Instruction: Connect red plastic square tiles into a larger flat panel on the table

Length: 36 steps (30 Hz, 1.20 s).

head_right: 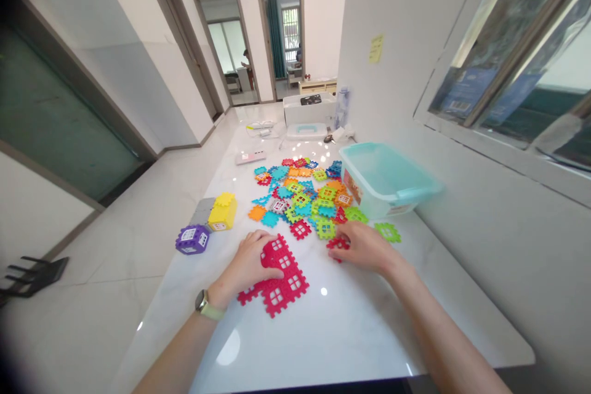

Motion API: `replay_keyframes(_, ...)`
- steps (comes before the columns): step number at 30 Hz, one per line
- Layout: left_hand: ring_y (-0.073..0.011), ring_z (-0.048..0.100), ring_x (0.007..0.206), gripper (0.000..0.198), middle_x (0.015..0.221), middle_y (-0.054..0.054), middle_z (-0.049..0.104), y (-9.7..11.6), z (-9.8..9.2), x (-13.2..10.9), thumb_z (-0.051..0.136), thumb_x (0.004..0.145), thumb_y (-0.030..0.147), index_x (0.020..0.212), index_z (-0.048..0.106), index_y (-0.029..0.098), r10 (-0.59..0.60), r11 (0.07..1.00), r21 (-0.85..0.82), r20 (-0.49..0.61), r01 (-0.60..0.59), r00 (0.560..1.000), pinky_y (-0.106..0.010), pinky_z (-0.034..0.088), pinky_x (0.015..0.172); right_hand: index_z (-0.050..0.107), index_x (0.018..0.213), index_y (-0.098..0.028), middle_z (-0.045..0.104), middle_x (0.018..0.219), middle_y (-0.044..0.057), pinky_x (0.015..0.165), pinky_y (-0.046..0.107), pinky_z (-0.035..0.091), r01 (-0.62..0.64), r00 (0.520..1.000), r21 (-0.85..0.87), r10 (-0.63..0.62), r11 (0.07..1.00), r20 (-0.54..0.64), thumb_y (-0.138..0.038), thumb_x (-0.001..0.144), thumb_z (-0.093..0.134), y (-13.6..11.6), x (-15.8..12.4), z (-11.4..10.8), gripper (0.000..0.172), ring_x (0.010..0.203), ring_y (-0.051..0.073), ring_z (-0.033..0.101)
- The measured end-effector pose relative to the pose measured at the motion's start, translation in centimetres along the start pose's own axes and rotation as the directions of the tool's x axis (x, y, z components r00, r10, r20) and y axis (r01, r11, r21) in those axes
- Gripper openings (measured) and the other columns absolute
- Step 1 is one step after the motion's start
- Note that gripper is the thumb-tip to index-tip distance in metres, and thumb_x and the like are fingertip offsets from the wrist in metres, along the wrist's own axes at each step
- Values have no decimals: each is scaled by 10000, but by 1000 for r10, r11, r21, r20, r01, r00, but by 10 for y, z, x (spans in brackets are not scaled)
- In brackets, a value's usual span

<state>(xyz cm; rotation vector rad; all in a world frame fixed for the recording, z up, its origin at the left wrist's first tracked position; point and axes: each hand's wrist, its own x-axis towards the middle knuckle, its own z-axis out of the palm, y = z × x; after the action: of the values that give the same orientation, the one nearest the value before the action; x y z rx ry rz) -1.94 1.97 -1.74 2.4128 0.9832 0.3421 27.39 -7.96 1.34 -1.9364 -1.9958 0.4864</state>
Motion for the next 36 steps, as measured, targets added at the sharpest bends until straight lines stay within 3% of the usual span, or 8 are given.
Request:
replay_keyframes(6,-292,487,1193,823,1279,-42,554,2,-8,3,906,532,484,1257,575,282,158,982,-123,143,-141,977,-424,339,1061,651,950,-170,661,932,102,749,291,433,108,994,-64,-105,992,40,-240,825,582,-16,-2,9,159,867,230,618)
replay_keyframes(15,-293,473,1227,782,1315,-56,551,6,-8,2,889,578,472,1269,577,283,188,977,-133,161,-167,969,-436,335,1073,636,1119,-180,717,796,11,642,247,469,174,957,429,-255,886,139,-160,892,480,-36,-1,27,276,670,150,639)
replay_keyframes(20,-297,453,1253,747,1347,-60,534,6,-8,1,876,608,459,1272,580,292,191,978,-123,177,-171,966,-441,326,1083,682,996,-176,738,878,51,685,274,500,168,984,462,-175,871,-29,-241,884,558,-45,-3,32,179,721,159,656)
replay_keyframes(25,-302,444,1256,720,1328,-51,531,-4,-22,-2,883,603,404,1251,588,298,122,992,-69,208,-110,971,-442,328,1077,578,850,-174,702,764,28,557,244,515,-78,939,769,-214,634,271,-380,888,579,-51,-7,39,210,657,146,652)
replay_keyframes(27,-307,434,1264,750,1333,-55,517,-9,-27,-4,883,598,392,1272,567,298,69,997,-56,194,-59,979,-452,318,1085,559,836,-175,695,740,27,562,254,515,-86,948,727,-169,681,271,-374,894,563,-46,-5,39,207,656,156,655)
replay_keyframes(31,-301,446,1240,713,1306,-45,522,-12,-30,-5,880,593,363,1238,585,298,64,997,-60,197,-53,978,-446,328,1076,607,862,-178,697,773,47,630,288,498,28,981,375,46,927,-187,-288,916,518,-32,0,36,151,664,171,640)
replay_keyframes(33,-298,453,1225,679,1288,-41,528,-8,-29,-5,879,592,363,1209,603,294,81,996,-59,200,-70,976,-438,342,1059,623,909,-186,701,827,57,652,292,505,93,966,271,-22,958,-257,-248,922,501,-32,1,40,137,687,175,646)
replay_keyframes(36,-298,456,1211,670,1279,-39,530,-4,-25,-4,871,601,373,1211,604,296,96,994,-62,190,-86,977,-429,360,1034,637,929,-200,687,1028,93,805,320,528,320,947,238,-302,917,-112,-196,899,541,-44,-1,51,101,923,206,652)
